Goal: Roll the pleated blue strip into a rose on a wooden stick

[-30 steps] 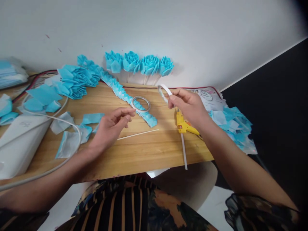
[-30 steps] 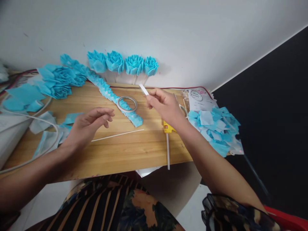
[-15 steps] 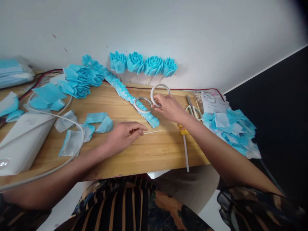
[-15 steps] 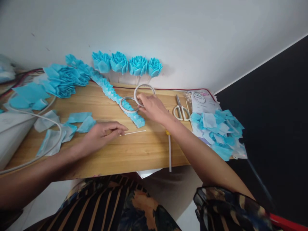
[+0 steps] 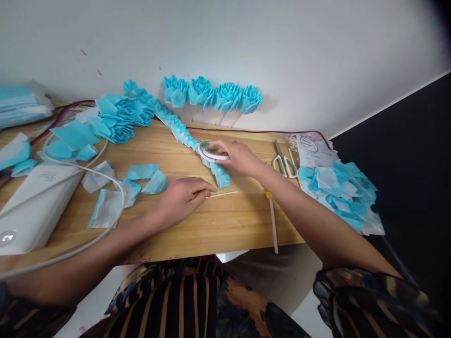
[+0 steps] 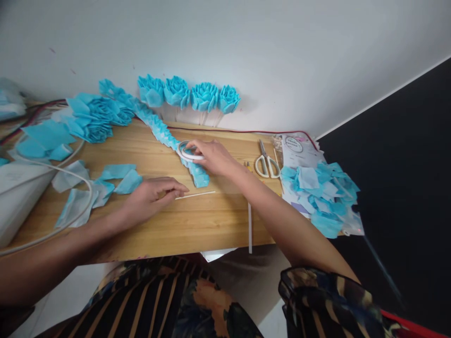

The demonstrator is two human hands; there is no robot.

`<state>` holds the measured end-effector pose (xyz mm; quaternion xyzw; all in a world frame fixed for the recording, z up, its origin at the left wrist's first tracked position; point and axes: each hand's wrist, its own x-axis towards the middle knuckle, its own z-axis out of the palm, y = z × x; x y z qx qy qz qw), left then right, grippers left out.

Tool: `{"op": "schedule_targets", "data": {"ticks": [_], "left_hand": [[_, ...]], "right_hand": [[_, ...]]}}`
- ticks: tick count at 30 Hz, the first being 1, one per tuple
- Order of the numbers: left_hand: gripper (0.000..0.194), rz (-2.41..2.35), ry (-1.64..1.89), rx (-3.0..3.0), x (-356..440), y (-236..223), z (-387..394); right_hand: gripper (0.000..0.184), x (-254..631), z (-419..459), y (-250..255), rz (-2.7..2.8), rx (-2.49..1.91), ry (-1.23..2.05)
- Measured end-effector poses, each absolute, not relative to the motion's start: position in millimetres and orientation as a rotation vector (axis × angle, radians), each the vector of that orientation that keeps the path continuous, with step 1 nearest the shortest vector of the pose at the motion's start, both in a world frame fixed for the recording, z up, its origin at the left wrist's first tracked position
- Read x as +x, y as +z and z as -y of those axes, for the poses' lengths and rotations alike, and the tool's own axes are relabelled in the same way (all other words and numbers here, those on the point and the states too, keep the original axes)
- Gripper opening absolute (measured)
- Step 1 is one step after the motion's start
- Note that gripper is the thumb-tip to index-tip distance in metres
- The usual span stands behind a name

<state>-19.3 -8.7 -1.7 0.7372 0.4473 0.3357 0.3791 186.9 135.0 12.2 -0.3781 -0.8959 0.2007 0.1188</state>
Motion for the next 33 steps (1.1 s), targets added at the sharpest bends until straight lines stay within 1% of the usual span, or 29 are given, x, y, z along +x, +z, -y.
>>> {"op": "schedule_targets", "data": {"ticks": [5,11,13,16,19,21,27,33], "left_hand": [[0.026,-1.168,0.883,1.91,-18,-4,8],[0.032,-1.271,0.903,2.093,-28,-11,-6],[0.035,-1.416,0.798,2.182,-31,-9,-12],[0.04,-1.616,0.443,2.345,-27,0,-19],[0.042,-1.703,0.08,2.461,-20,8,-26],[0.043,-1.713,-0.038,2.524,-16,10,-30],[0.04,-1.728,-0.155,2.565,-16,2,-37],[0.041,-1.735,-0.114,2.542,-16,-3,-39]], "right_hand": [[0.044,196,-152,19,2.276,-1.067,0.969],[0.049,201,-150,20,2.246,-1.062,1.123],[0.048,200,-145,19,2.306,-1.076,1.089],[0.047,198,-139,18,2.375,-1.113,0.985],[0.047,196,-136,19,2.399,-1.137,0.942],[0.046,195,-135,20,2.421,-1.134,0.916],[0.045,201,-132,28,2.368,-1.073,0.759],[0.048,237,-145,50,2.222,-1.126,0.615]]}}
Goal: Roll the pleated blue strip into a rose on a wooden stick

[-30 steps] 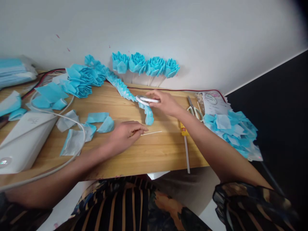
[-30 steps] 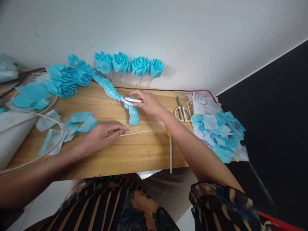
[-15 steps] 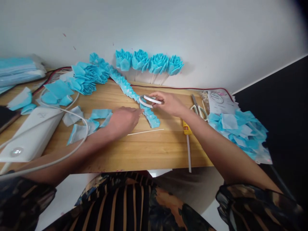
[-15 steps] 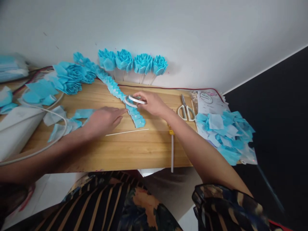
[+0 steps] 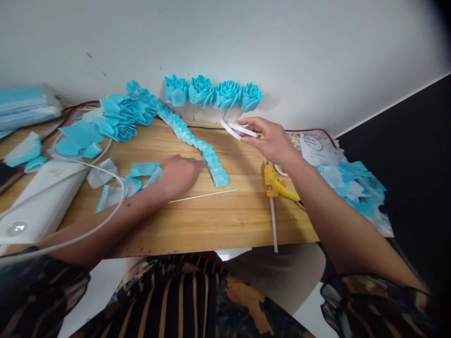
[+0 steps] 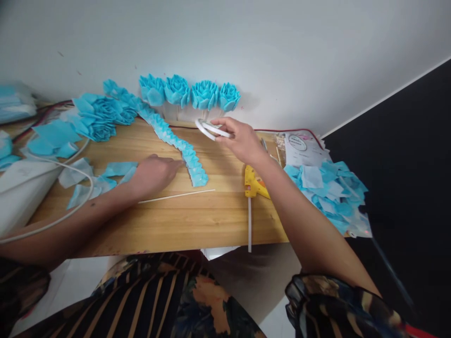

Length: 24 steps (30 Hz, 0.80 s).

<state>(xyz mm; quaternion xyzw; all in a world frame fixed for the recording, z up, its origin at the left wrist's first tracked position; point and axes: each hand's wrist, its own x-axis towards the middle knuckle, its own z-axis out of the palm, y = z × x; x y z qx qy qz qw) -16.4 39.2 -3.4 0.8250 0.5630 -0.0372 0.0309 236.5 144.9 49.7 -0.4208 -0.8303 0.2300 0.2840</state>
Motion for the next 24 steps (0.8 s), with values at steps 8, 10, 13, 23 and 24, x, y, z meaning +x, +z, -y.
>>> {"op": "schedule_targets", "data": {"ticks": [8,10,13,23,24], "left_hand": [[0.045,-1.81,0.0,2.473,-18,-6,-36],[0.043,-1.861,0.04,2.439,-17,-3,-33],[0.039,-1.868,0.253,2.424,-18,1,-29],[0.034,-1.317,1.217,1.894,-23,10,-22],[0.037,-1.268,1.233,1.795,-22,15,-20]], "right_hand": [[0.042,302,-172,40,2.393,-1.628,0.087],[0.043,307,-178,28,2.412,-1.71,-0.005],[0.041,309,-187,15,2.385,-1.857,-0.034],[0.035,275,-147,67,2.194,-1.41,0.374],[0.041,264,-132,73,2.242,-1.348,0.437]]}}
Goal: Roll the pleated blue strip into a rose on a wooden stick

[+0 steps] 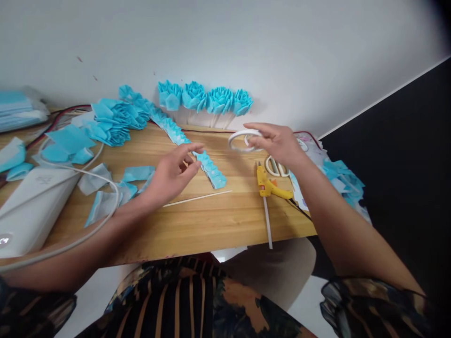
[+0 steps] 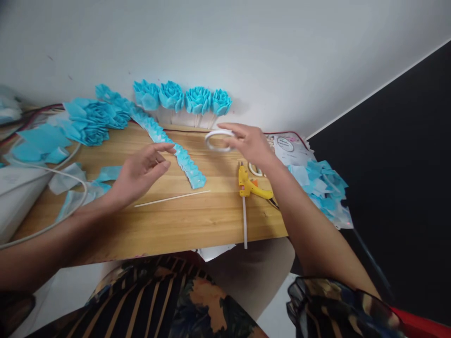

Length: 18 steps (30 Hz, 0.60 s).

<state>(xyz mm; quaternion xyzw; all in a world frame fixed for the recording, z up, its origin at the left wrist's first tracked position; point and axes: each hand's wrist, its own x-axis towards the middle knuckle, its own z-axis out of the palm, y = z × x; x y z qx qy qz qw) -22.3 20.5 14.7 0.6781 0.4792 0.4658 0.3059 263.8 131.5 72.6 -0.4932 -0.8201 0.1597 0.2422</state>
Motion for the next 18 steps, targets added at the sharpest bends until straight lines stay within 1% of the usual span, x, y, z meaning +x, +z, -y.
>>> {"op": "schedule_targets", "data": {"ticks": [3,5,9,12,14,15,18], "left_hand": [[0.044,-1.076,1.173,1.577,-21,24,-16],[0.043,-0.971,1.088,1.49,-21,25,-15],[0.033,-0.887,0.966,1.405,-21,21,-15],[0.023,-0.911,0.971,1.38,-21,19,-15],[0.024,-0.913,1.018,1.36,-21,19,-16],[0.025,-0.905,1.037,1.358,-22,20,-17],[0.027,-0.885,1.041,1.382,-22,20,-17]], "right_hand": [[0.067,232,-89,81,2.417,-1.228,0.548],[0.074,217,-70,83,2.5,-1.156,0.616],[0.074,200,-54,84,2.585,-1.02,0.652],[0.074,201,-55,87,2.572,-0.991,0.723],[0.07,208,-59,86,2.534,-0.991,0.828],[0.063,212,-62,85,2.502,-0.985,0.892],[0.032,224,-68,79,2.384,-0.927,1.078]]}}
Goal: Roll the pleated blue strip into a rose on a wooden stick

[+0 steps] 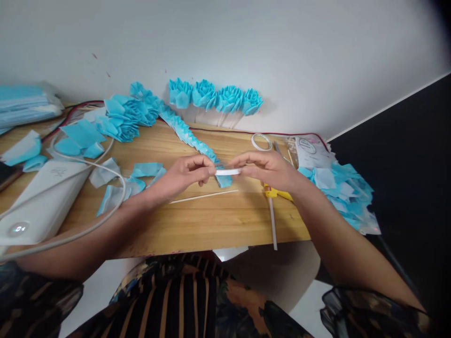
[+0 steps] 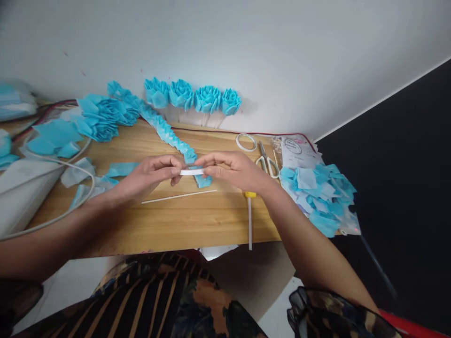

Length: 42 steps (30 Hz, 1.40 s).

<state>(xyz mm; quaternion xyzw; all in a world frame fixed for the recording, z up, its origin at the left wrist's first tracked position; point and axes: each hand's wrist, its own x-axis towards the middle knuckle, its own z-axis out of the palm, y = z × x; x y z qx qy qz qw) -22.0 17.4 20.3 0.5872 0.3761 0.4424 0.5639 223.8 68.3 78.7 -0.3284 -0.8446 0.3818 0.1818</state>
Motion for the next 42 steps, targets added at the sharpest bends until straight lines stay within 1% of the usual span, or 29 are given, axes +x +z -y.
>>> {"op": "schedule_targets", "data": {"ticks": [3,10,16,18,20,22,26,30,32,34,37,40,42], "left_hand": [[0.024,-0.902,0.984,1.406,-23,22,-17],[0.024,-0.831,0.961,1.429,-25,16,-17],[0.033,-0.793,0.957,1.419,-25,10,-20],[0.037,-0.791,0.959,1.431,-26,9,-20],[0.039,-0.805,0.975,1.434,-26,9,-20],[0.041,-0.82,1.014,1.394,-26,9,-20],[0.049,-0.786,1.079,1.24,-24,10,-21],[0.052,-0.752,1.09,1.178,-23,10,-21],[0.05,-0.75,1.082,1.168,-23,9,-22],[0.049,-0.744,1.069,1.165,-24,8,-22],[0.049,-0.718,1.054,1.151,-24,8,-23],[0.053,-0.7,1.065,1.1,-23,8,-24],[0.054,-0.698,1.059,1.065,-23,7,-25]], "right_hand": [[0.027,227,-70,73,2.302,-0.906,1.155],[0.022,223,-69,76,2.28,-0.873,1.142],[0.023,218,-64,78,2.326,-0.898,1.11],[0.023,220,-62,83,2.324,-0.908,1.053],[0.029,229,-66,91,2.266,-0.955,0.934],[0.036,248,-77,98,2.166,-1.07,0.768],[0.039,300,-110,97,2.089,-1.462,0.398],[0.037,335,-127,69,2.348,-2.066,0.039],[0.04,339,-127,51,2.35,-2.371,-0.08],[0.046,338,-126,36,2.303,-2.477,-0.099],[0.051,340,-129,22,2.257,-2.477,-0.07],[0.05,350,-138,23,2.179,-2.456,-0.038],[0.053,358,-142,30,2.092,-2.379,0.009]]}}
